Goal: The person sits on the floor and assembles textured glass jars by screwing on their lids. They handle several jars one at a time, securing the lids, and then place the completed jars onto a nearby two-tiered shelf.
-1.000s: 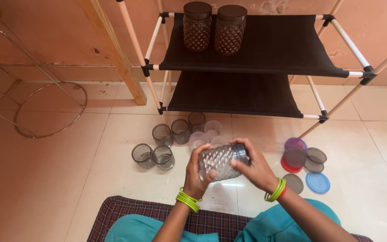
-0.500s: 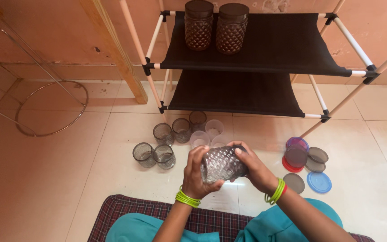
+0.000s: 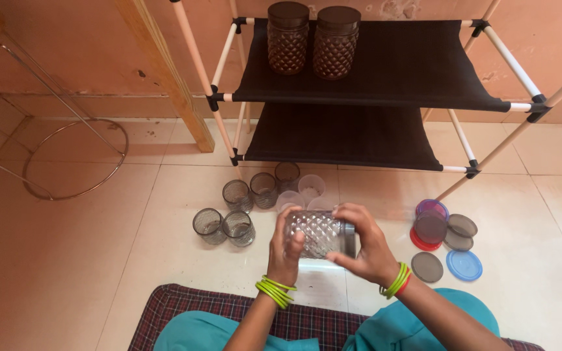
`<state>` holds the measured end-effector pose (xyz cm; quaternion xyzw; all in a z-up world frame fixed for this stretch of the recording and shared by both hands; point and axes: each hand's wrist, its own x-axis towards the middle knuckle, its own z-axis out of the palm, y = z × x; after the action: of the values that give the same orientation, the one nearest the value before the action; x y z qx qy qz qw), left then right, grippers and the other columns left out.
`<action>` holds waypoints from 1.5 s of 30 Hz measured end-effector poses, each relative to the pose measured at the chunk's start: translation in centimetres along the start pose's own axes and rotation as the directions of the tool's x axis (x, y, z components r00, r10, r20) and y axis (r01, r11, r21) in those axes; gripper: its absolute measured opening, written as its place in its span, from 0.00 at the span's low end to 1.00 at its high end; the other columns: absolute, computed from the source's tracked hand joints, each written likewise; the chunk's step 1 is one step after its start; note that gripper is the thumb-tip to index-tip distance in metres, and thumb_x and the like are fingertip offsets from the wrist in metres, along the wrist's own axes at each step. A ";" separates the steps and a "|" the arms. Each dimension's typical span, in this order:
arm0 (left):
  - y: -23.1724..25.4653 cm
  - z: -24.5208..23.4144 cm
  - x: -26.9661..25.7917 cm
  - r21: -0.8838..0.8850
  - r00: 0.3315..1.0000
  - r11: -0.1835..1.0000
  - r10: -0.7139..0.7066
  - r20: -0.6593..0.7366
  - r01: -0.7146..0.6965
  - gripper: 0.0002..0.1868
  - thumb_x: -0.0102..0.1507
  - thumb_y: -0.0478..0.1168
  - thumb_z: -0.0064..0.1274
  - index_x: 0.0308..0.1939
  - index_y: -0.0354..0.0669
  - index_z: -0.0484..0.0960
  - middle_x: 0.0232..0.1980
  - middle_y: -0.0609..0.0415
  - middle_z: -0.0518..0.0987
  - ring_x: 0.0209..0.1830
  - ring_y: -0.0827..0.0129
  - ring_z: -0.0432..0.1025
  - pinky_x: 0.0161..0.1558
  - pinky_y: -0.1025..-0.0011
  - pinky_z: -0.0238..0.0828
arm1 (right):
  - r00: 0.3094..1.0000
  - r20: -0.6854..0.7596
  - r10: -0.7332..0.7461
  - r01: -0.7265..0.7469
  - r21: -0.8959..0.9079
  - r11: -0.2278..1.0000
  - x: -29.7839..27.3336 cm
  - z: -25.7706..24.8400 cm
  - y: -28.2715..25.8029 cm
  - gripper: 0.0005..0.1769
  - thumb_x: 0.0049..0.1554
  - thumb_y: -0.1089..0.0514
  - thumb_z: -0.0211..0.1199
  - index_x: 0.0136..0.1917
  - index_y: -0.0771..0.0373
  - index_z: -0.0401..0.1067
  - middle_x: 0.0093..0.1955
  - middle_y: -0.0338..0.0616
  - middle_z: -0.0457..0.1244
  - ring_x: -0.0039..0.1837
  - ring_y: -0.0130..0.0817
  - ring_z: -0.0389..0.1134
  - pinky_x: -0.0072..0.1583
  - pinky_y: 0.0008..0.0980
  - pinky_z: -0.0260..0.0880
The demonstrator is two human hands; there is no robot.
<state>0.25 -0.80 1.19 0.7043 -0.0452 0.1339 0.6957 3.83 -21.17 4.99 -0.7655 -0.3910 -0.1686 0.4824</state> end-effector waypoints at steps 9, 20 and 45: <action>-1.2 -1.1 -0.4 0.342 0.858 0.788 0.491 0.153 -0.512 0.45 0.63 0.70 0.58 0.71 0.46 0.63 0.69 0.39 0.70 0.68 0.48 0.72 0.67 0.55 0.73 | 0.619 0.355 0.701 -0.719 0.615 0.323 0.2 -0.5 1.3 0.32 0.57 0.45 0.65 0.68 0.62 0.65 0.57 0.50 0.65 0.52 0.32 0.70 0.50 0.31 0.73; 0.7 -1.3 0.6 -0.193 0.923 0.941 -0.206 0.326 0.278 0.45 0.52 0.61 0.67 0.66 0.43 0.69 0.59 0.47 0.77 0.57 0.60 0.76 0.54 0.61 0.77 | 0.994 0.098 -0.044 0.055 -0.109 0.992 0.5 -1.9 -1.2 0.39 0.44 0.46 0.78 0.64 0.57 0.67 0.63 0.54 0.62 0.65 0.47 0.67 0.63 0.41 0.69; 7.0 7.6 8.7 0.281 0.972 0.931 0.232 0.032 -0.232 0.42 0.60 0.62 0.60 0.72 0.44 0.69 0.68 0.42 0.65 0.71 0.52 0.62 0.69 0.55 0.62 | 0.811 -0.070 0.581 -0.478 0.493 0.727 6.5 -8.3 -0.2 0.38 0.51 0.58 0.71 0.71 0.67 0.60 0.66 0.46 0.64 0.66 0.36 0.66 0.66 0.38 0.68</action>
<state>7.83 -7.43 10.21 0.7861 -0.1078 0.2206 0.5672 8.82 -25.46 13.21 -0.6877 -0.1268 -0.0107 0.7148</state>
